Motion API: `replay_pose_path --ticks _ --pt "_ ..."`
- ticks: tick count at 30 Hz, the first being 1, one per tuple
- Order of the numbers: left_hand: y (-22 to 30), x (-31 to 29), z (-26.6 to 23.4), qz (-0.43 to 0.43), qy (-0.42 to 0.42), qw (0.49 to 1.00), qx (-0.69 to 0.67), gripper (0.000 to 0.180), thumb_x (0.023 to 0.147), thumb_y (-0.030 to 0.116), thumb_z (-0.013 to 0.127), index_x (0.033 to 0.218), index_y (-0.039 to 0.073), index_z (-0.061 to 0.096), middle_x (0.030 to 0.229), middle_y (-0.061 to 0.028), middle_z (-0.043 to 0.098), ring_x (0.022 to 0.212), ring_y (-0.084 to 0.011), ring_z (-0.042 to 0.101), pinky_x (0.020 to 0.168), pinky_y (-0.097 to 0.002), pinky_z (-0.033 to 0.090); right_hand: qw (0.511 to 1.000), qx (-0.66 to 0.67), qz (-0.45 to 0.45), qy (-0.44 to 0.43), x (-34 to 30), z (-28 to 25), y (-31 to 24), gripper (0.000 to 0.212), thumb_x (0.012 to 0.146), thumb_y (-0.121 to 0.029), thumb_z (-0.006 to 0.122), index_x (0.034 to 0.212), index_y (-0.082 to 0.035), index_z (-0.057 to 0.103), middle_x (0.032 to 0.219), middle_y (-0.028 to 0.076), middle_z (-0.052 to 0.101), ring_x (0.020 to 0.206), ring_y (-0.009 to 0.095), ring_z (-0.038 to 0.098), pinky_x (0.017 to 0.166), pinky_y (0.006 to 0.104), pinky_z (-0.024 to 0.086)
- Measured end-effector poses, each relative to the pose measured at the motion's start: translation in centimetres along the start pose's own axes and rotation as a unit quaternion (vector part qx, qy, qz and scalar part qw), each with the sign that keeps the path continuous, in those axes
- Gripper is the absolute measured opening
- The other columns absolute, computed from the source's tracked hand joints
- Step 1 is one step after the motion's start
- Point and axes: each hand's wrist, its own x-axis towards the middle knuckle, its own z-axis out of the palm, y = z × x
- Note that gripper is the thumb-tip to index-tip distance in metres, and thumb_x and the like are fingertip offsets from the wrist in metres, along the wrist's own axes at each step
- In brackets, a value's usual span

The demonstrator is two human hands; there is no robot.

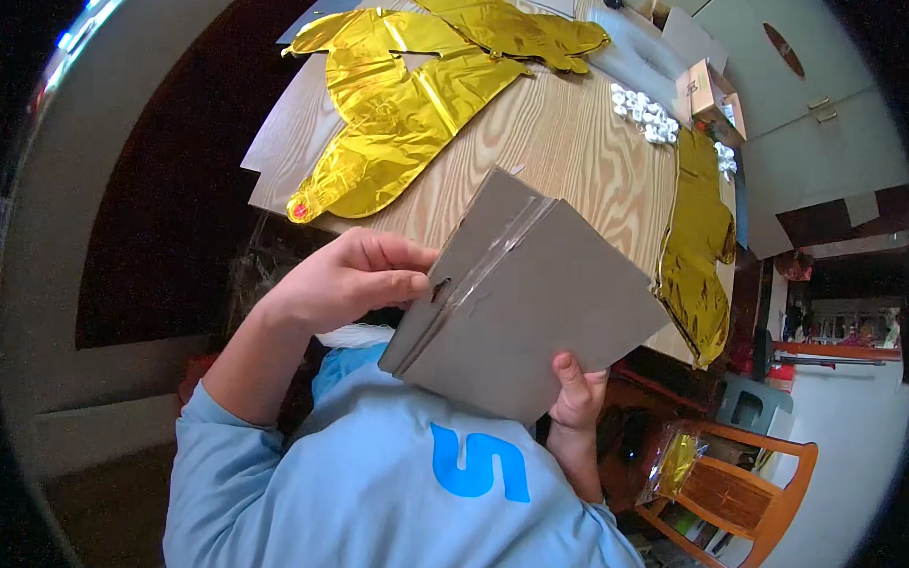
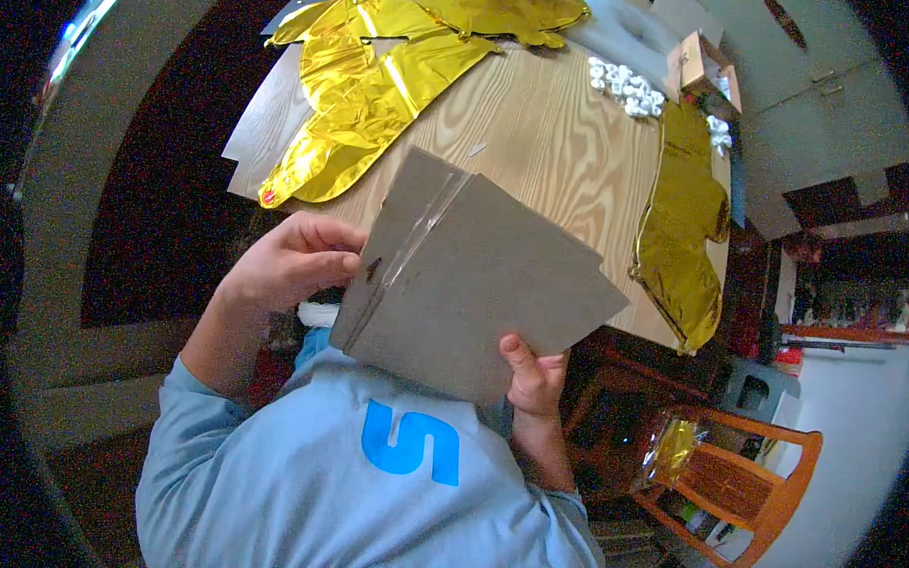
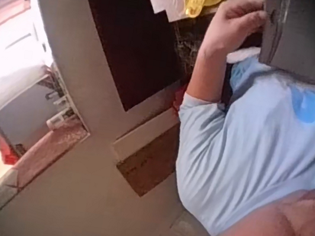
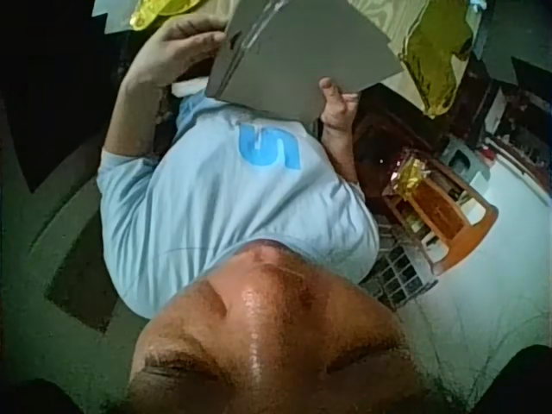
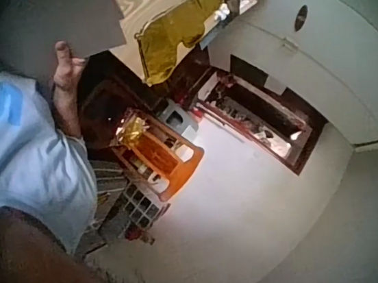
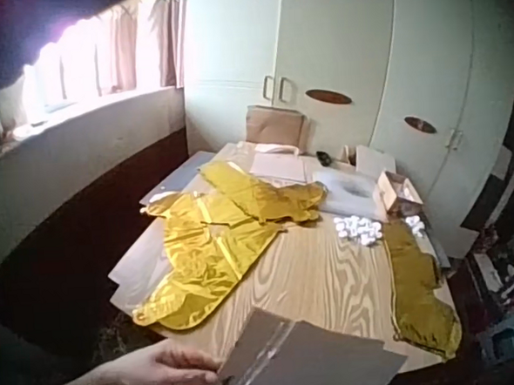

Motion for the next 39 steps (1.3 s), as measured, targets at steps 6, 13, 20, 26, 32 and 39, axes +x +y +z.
replay_pose_path --ticks 6,13,20,26,32,39 --pt "-0.3 -0.4 -1.9 -0.039 -0.033 0.994 -0.1 0.021 0.086 0.001 0.06 0.107 -0.001 0.064 0.098 -0.0091 0.067 0.085 -0.016 0.066 0.079 -0.0299 0.054 0.998 0.054 0.042 -0.008 0.2 0.7 0.2 0.052 0.074 -0.016 0.075 0.119 -0.003 0.053 0.114 0.008 0.059 0.102 0.022 0.055 0.092 0.0354 0.04" --pt "-1.1 -0.6 -3.0 -0.039 -0.054 0.985 -0.157 0.02 0.081 -0.003 0.064 0.101 -0.001 0.066 0.096 -0.0124 0.068 0.083 -0.0192 0.067 0.077 -0.0326 0.056 0.993 0.084 0.077 -0.034 0.4 1.1 0.6 0.057 0.072 -0.013 0.076 0.123 -0.003 0.052 0.117 0.008 0.058 0.107 0.023 0.054 0.095 0.0374 0.039" --pt "-2.7 -1.8 -3.8 0.001 -0.009 0.988 -0.156 0.018 0.08 -0.005 0.064 0.097 -0.001 0.065 0.09 -0.0101 0.068 0.078 -0.018 0.067 0.074 -0.0319 0.056 0.992 0.065 0.084 -0.072 0.6 1.5 1.4 0.055 0.075 -0.013 0.075 0.125 -0.005 0.05 0.117 0.008 0.058 0.108 0.022 0.053 0.096 0.0367 0.039" --pt "-2.7 -4.4 -5.0 -0.03 0.188 0.981 0.019 0.016 0.079 0.001 0.067 0.095 0.0 0.065 0.083 -0.0058 0.066 0.072 -0.012 0.062 0.064 -0.0242 0.052 0.992 0.06 0.067 -0.085 0.5 4.3 1.2 0.045 0.081 -0.011 0.068 0.123 -0.004 0.052 0.116 0.008 0.059 0.105 0.021 0.057 0.093 0.035 0.044" --pt "-7.7 -9.5 -16.4 -0.167 0.375 0.805 0.428 0.034 0.085 0.026 0.064 0.108 0.0 0.064 0.095 -0.0079 0.067 0.083 -0.0168 0.062 0.076 -0.0295 0.05 0.989 0.1 0.072 -0.078 1.5 4.4 1.5 0.038 0.084 -0.011 0.066 0.12 -0.005 0.054 0.115 0.008 0.059 0.105 0.021 0.057 0.092 0.0344 0.044" --pt "-6.9 -7.6 -10.1 -0.071 0.247 0.92 0.296 0.05 0.089 0.039 0.056 0.117 -0.002 0.058 0.102 -0.0107 0.065 0.095 -0.0164 0.06 0.086 -0.0308 0.047 0.99 0.116 0.085 -0.006 2.5 6.5 0.7 0.034 0.083 -0.006 0.066 0.116 -0.004 0.057 0.114 0.007 0.06 0.104 0.019 0.055 0.092 0.0328 0.042"
